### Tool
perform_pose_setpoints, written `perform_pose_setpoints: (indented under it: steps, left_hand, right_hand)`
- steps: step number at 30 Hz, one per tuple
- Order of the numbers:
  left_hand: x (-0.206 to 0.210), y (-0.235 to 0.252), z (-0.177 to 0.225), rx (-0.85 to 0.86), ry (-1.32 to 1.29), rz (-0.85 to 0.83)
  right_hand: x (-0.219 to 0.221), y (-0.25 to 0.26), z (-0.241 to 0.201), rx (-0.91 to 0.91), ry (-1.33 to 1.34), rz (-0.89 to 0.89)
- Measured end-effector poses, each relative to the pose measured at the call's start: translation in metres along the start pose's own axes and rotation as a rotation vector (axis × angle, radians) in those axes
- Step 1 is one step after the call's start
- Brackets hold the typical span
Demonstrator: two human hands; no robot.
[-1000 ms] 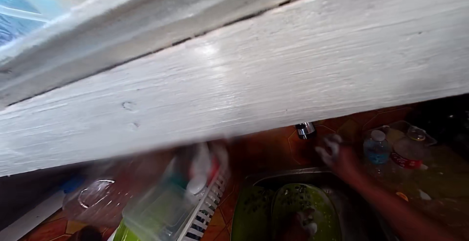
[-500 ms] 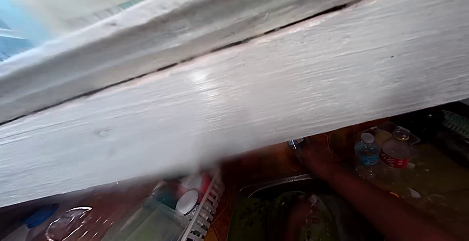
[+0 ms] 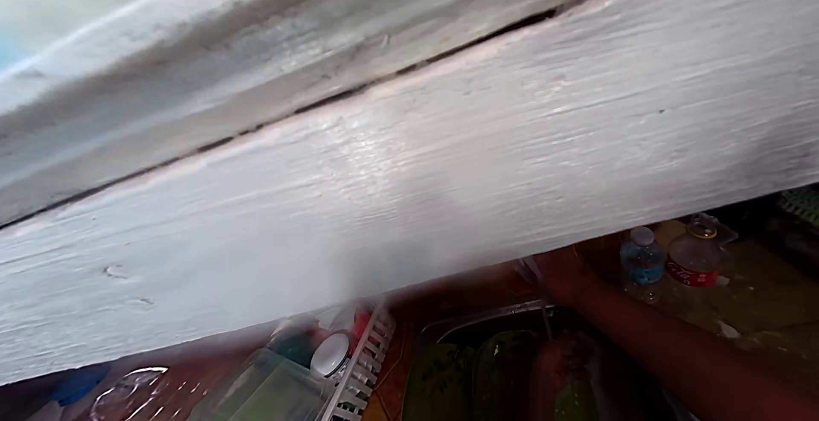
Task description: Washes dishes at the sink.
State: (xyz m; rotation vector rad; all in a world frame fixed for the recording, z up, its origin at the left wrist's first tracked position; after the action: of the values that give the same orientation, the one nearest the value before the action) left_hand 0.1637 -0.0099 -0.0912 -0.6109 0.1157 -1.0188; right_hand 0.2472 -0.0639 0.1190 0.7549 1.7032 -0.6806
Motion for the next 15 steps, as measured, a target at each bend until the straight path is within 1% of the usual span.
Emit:
perform_pose_setpoints:
  steps: [3,5,10,12,15]
  left_hand:
    - [-0.003,0.001,-0.001,-0.013,0.032,0.011]
    - [-0.003,0.0,0.005,-0.002,0.018,0.022]
    - [0.013,-0.002,0.014,0.046,0.013,0.011]
    - [0.021,-0.007,0.017,0.054,0.016,-0.002]
    - [0.021,-0.012,0.019,0.064,0.036,-0.011]
  right_hand:
    - [-0.005,-0.004,-0.012,0.047,-0.009,-0.068]
    - [-0.004,-0.003,-0.015,0.062,-0.025,-0.082]
    - [0.003,0.002,-0.011,0.012,-0.043,-0.104]
    - [0.01,0.002,-0.01,0.034,-0.028,-0.148]
    - [0.015,0.002,-0.01,0.061,-0.001,-0.136]
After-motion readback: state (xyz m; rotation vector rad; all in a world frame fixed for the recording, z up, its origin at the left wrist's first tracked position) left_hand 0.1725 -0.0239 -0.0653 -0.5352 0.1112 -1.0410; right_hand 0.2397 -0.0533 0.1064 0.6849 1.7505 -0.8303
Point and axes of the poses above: each hand's wrist, its own y-axis towards the middle knuckle, its own x-axis out of the palm, z = x × y, the point moved 1 cm from there along y, towards the middle knuckle, and after that the axes turned 15 degrees about x, right-handed, at the moved point
